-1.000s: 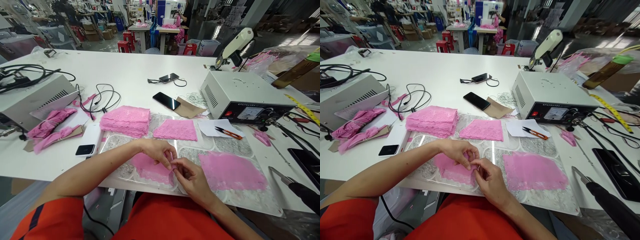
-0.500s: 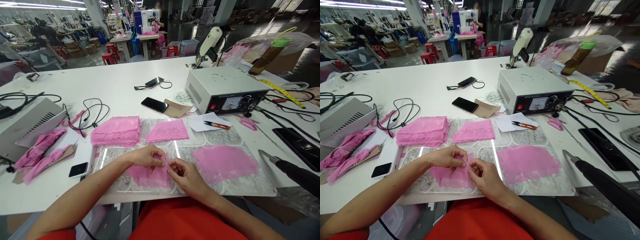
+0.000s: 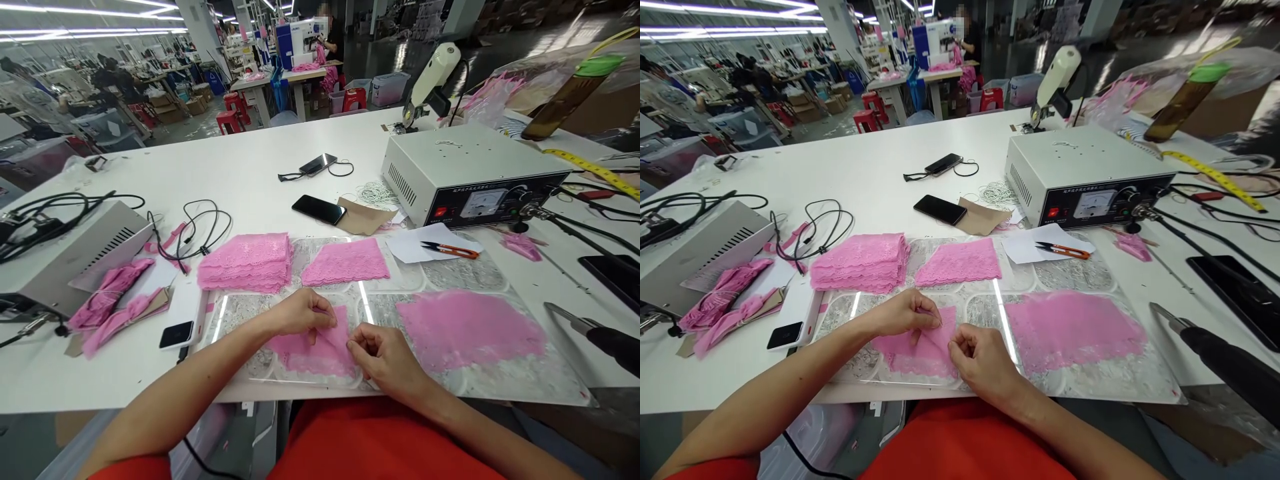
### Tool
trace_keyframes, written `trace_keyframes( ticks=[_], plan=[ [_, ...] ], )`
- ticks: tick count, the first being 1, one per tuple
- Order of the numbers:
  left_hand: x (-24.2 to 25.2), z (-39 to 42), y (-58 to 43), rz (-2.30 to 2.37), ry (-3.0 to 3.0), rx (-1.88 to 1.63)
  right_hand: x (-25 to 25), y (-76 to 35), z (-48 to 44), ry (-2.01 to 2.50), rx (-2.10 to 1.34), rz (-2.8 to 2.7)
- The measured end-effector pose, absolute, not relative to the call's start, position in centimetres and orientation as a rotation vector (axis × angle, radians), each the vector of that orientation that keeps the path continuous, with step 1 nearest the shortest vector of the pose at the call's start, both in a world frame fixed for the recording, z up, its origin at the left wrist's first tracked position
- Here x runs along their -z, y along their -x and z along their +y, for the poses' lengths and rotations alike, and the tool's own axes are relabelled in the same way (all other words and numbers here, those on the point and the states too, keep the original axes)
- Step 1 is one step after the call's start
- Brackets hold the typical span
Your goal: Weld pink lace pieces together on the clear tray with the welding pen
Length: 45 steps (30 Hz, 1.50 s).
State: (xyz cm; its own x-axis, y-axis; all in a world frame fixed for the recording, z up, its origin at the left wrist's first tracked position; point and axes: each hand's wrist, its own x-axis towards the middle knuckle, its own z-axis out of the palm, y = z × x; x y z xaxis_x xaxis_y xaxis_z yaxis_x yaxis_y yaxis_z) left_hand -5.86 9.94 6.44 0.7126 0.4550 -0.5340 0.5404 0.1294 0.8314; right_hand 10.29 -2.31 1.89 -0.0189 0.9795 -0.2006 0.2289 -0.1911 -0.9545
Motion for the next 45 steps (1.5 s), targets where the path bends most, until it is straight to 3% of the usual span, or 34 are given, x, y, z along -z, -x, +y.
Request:
trace_keyframes(
  ticks=[13, 19, 25, 33, 40, 45],
  plan=[
    [-6.0, 8.8, 5.4, 0.908, -1.944, 0.017, -2.5, -10.7, -2.7, 1.532, -1.084, -1.524],
    [-7.8, 8.6, 4.4, 0.925, -2.496, 0.082, -3.3, -19.2, -2.9, 1.703, -0.606, -1.465],
    [-6.7, 6.2, -1.0, 0.52, -2.691, 0.067, -2.8, -26.0, -2.0, 1.811, -0.606, -1.547],
    [-4.0, 4.3, -4.4, 0.206, -2.889, 0.215, -2.2, -26.1, 1.7, 1.724, -0.63, -1.806],
    [-4.1, 4.2, -4.8, 0.636, -2.253, -0.134, -2.8, -26.7, 1.8, 1.662, -0.772, -1.76],
    [-4.8, 4.2, -7.5, 1.01, -1.443, -0.137, -3.4, -27.1, 1.2, 1.517, -1.165, -1.441]
  ],
)
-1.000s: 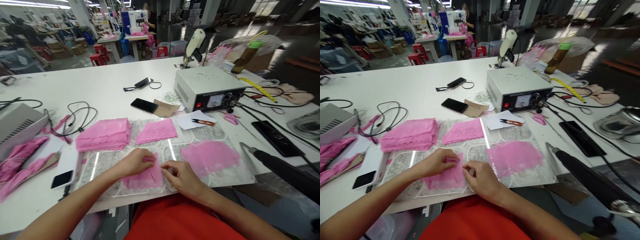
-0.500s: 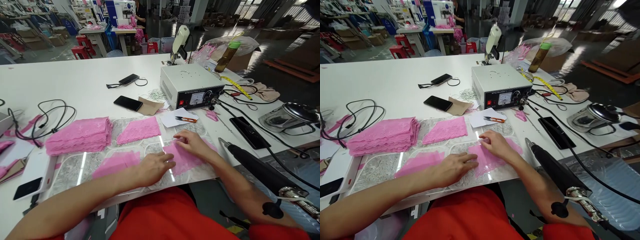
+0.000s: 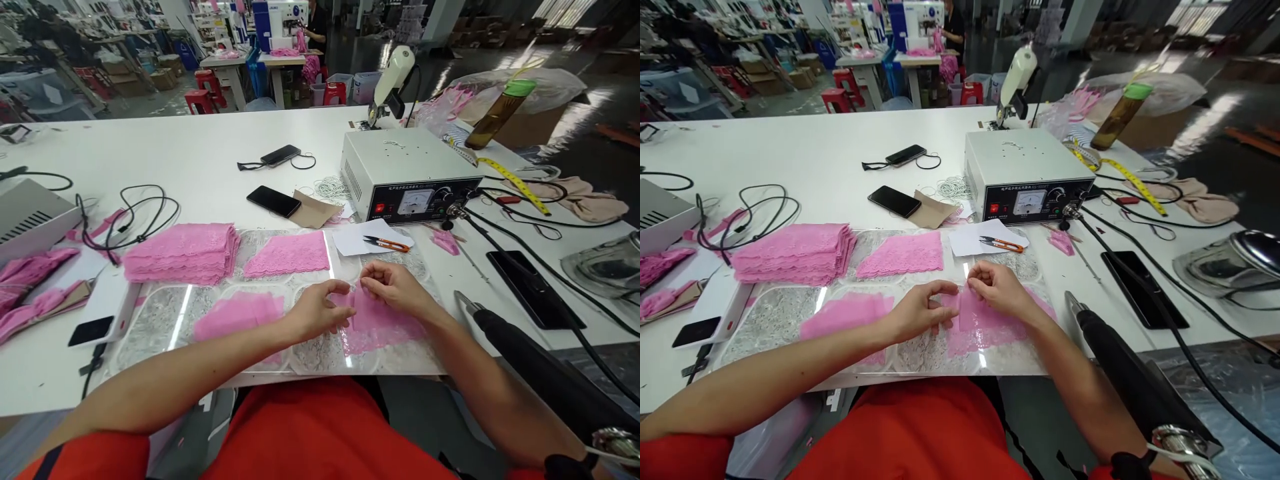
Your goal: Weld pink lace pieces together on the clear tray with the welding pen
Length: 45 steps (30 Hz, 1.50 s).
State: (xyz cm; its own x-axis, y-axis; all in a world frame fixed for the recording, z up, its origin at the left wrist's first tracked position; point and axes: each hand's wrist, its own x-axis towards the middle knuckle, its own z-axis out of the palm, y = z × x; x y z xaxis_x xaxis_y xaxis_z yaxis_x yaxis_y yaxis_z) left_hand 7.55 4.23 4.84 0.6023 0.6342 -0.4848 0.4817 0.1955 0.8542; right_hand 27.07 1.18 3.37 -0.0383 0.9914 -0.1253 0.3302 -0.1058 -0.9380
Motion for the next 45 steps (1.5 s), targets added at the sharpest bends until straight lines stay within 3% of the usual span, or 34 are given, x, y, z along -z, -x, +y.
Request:
trace_keyframes(
  ticks=[11, 27, 45],
  plan=[
    [-4.1, 4.5, -9.9, 1.083, -1.349, -0.195, -3.4, -26.8, 1.3, 1.464, -1.329, -1.294],
    [-4.6, 4.0, -10.1, 1.086, -1.305, -0.227, -3.6, -26.6, 1.6, 1.456, -1.154, -1.384],
    [-5.7, 2.5, -9.2, 1.077, -1.135, -0.153, -3.9, -26.3, 1.0, 1.375, -1.189, -1.505]
  ],
)
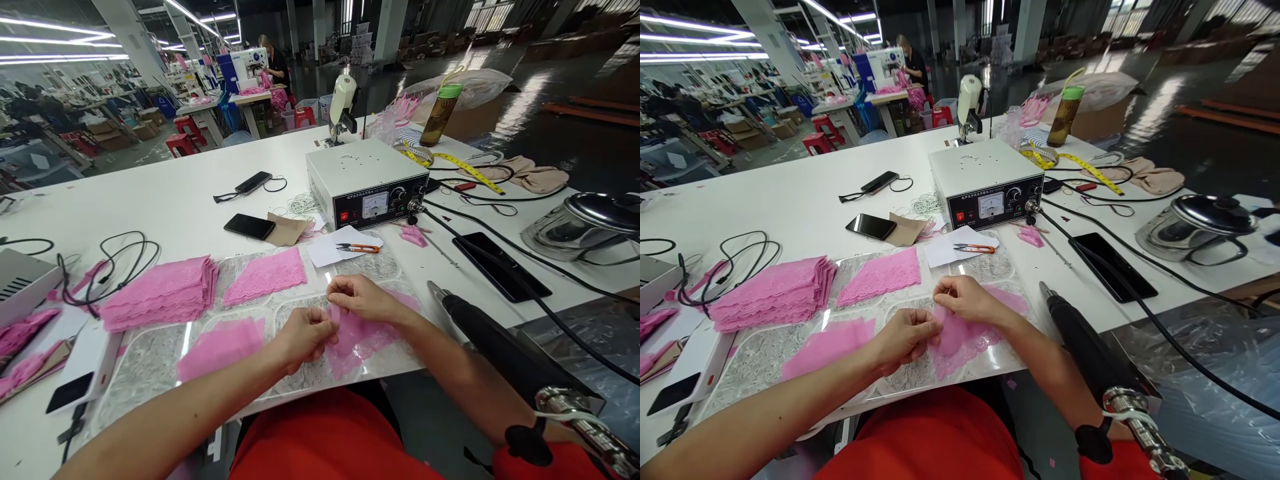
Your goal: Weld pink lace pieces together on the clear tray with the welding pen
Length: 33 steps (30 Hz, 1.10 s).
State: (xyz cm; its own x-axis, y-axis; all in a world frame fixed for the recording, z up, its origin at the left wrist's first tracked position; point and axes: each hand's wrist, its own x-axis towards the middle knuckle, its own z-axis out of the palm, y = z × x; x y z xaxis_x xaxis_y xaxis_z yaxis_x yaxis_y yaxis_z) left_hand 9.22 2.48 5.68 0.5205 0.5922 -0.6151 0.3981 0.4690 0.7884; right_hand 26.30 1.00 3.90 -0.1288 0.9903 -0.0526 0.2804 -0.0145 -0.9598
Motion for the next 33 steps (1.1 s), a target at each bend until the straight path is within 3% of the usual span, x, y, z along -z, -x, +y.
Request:
trace_keyframes(
  ticks=[11, 14, 17, 22, 33],
  plan=[
    [-4.8, 1.6, -7.2, 1.136, -1.241, 0.071, -3.2, -30.6, -5.6, 1.749, -0.338, -1.356],
    [-4.5, 1.8, -5.8, 1.107, -1.722, 0.035, -1.6, -31.3, -7.7, 1.771, -0.111, -1.4],
    [-3.6, 1.9, -4.5, 0.845, -2.348, -0.28, -0.4, -31.9, -9.0, 1.761, 0.037, -1.487],
    [-1.6, 3.3, -3.6, 0.284, -2.873, -0.417, 0.8, -32.8, -9.7, 1.774, 0.148, -1.608],
    [-3.0, 5.4, -4.5, 0.031, -2.944, -0.307, 1.1, -32.5, -10.0, 1.865, 0.054, -1.558]
  ],
)
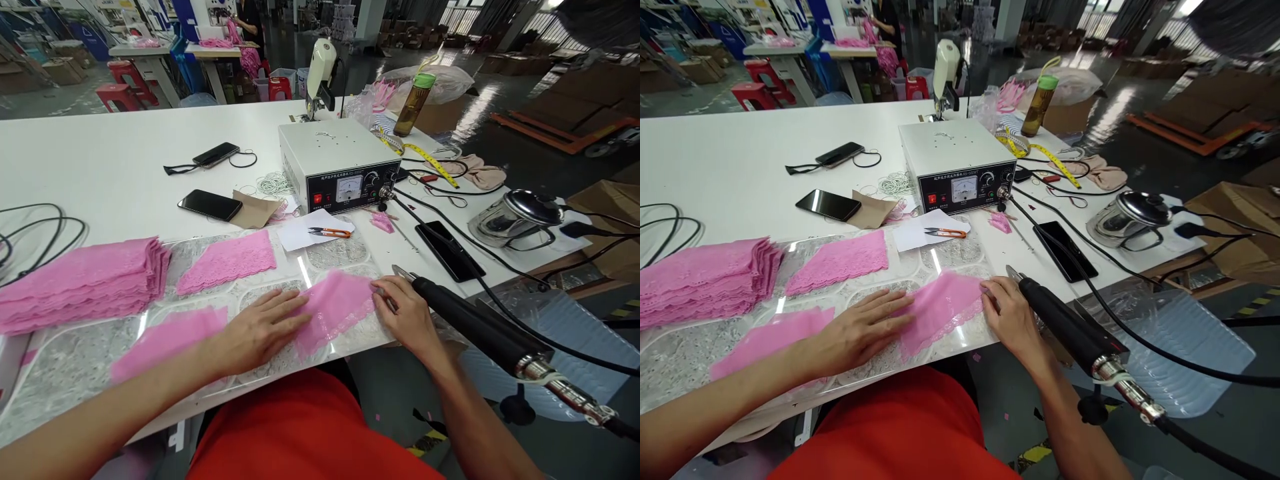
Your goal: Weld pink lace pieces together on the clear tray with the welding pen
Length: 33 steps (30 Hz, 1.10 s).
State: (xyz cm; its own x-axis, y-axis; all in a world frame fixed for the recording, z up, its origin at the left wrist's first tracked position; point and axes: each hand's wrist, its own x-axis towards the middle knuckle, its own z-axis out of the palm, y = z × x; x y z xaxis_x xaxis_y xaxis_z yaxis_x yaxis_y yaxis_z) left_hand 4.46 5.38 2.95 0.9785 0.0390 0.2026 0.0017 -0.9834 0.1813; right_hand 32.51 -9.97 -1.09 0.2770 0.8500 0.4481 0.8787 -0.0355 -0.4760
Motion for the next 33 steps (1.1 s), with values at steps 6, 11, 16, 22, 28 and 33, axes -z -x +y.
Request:
trace_keyframes(
  ticks=[6, 11, 16, 22, 28, 33],
  plan=[
    [-2.4, 5.5, -5.3, -0.153, -2.947, -0.186, 0.9, -32.6, -9.8, 1.902, 0.032, -1.525],
    [-2.3, 6.2, -5.1, -0.165, -2.905, -0.247, 1.0, -33.0, -9.5, 1.888, 0.044, -1.515],
    [-2.4, 6.0, -5.7, -0.144, -2.872, -0.302, 1.0, -33.3, -9.4, 1.925, 0.019, -1.556],
    [-2.5, 5.7, -5.9, -0.069, -2.772, -0.348, 0.5, -33.2, -9.1, 1.94, 0.045, -1.53],
    [-2.6, 6.1, -5.3, -0.015, -2.694, -0.347, -0.2, -32.5, -10.4, 1.94, 0.114, -1.531],
    [-2.7, 6.6, -5.0, -0.13, -2.74, -0.283, -0.2, -32.1, -11.7, 2.036, 0.075, -1.58]
  ],
)
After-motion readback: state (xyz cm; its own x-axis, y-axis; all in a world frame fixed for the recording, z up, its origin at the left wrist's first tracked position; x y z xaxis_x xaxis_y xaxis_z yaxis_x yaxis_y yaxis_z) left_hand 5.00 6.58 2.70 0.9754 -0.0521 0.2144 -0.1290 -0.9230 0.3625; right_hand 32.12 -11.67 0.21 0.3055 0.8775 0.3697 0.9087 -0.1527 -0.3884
